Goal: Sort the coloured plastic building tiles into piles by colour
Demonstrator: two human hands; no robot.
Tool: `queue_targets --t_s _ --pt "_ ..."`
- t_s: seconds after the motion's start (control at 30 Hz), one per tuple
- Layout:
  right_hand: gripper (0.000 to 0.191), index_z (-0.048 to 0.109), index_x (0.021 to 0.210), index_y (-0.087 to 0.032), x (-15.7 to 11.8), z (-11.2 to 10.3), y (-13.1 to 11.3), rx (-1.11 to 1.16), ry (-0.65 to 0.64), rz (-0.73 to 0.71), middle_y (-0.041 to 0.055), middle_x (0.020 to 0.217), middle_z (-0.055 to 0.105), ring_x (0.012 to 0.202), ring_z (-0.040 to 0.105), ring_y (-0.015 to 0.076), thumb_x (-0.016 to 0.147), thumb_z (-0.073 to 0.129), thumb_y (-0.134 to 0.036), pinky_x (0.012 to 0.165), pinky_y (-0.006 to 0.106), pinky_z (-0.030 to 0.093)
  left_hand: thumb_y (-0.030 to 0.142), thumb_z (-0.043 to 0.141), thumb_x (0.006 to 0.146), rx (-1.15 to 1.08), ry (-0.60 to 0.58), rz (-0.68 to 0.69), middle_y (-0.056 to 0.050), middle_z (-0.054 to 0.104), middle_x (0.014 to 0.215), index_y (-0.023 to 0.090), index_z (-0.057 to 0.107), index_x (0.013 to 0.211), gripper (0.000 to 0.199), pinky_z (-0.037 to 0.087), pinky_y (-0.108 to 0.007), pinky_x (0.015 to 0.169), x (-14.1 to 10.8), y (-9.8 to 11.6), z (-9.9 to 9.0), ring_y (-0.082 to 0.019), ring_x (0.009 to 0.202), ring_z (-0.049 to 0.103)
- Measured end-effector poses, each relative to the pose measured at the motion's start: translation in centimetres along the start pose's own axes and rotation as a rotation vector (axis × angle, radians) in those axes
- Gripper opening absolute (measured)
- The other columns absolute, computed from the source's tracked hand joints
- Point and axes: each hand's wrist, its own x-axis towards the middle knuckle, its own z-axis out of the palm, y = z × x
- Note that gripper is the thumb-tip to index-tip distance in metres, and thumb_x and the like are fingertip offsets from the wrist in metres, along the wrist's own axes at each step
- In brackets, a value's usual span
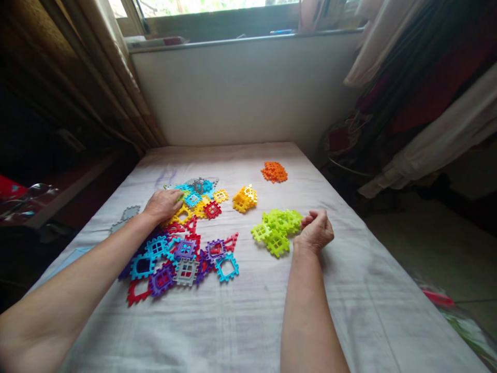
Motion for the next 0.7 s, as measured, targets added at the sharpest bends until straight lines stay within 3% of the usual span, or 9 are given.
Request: queue_targets --t_s 0.23,0.37,0.47,0.6,0.7 --pt "0.017 0.056 0.061 -0.017 0.4 -0.2 0.5 -0.009 -0.027 -0.017 -0.0074 0.047 0.047 0.038 0.044 0.0055 0.075 0.055 -0.027 0.033 0.014 0.032 0.035 0.034 0.097 -0.007 0.075 -0.204 -0.01 0.071 0.111 0.022 0.068 0.107 0.038 0.047 -0.032 0.077 -1.0 -1.2 -1.4 -0.025 0.097 0.067" --pt "0.02 0.056 0.062 -0.017 0.6 -0.1 0.7 -0.015 -0.037 -0.024 -0.0076 0.046 0.047 0.038 0.044 0.0054 0.076 0.056 -0.031 0.033 0.013 0.032 0.038 0.041 0.094 -0.206 0.251 -0.287 -0.01 0.072 0.11 0.021 0.071 0.104 0.036 0.047 -0.031 0.078 -1.3 -0.1 -2.7 -0.025 0.098 0.067" --pt "0.02 0.056 0.061 -0.018 0.6 0.0 0.7 -0.005 -0.035 -0.019 -0.0079 0.045 0.046 0.038 0.044 0.0054 0.076 0.055 -0.03 0.033 0.013 0.032 0.041 0.048 0.09 -0.585 0.303 -0.181 -0.006 0.074 0.097 0.02 0.073 0.099 0.033 0.048 -0.028 0.077 -1.7 3.8 -3.2 -0.021 0.089 0.067" --pt "0.019 0.055 0.061 -0.018 0.7 0.0 0.5 0.029 -0.025 0.002 -0.0085 0.044 0.046 0.037 0.042 0.0052 0.077 0.054 -0.029 0.033 0.014 0.031 0.042 0.056 0.085 -1.103 0.108 0.038 -0.003 0.074 0.083 0.018 0.071 0.098 0.032 0.05 -0.025 0.067 -3.1 11.7 -2.9 -0.016 0.072 0.065" --pt "0.02 0.055 0.062 -0.018 0.7 0.0 0.4 0.039 -0.014 0.016 -0.0082 0.044 0.046 0.038 0.043 0.0054 0.077 0.054 -0.03 0.033 0.014 0.031 0.037 0.059 0.083 -1.243 0.008 0.112 -0.003 0.073 0.079 0.017 0.072 0.097 0.027 0.05 -0.024 0.064 -3.9 17.0 -2.0 -0.015 0.069 0.065"
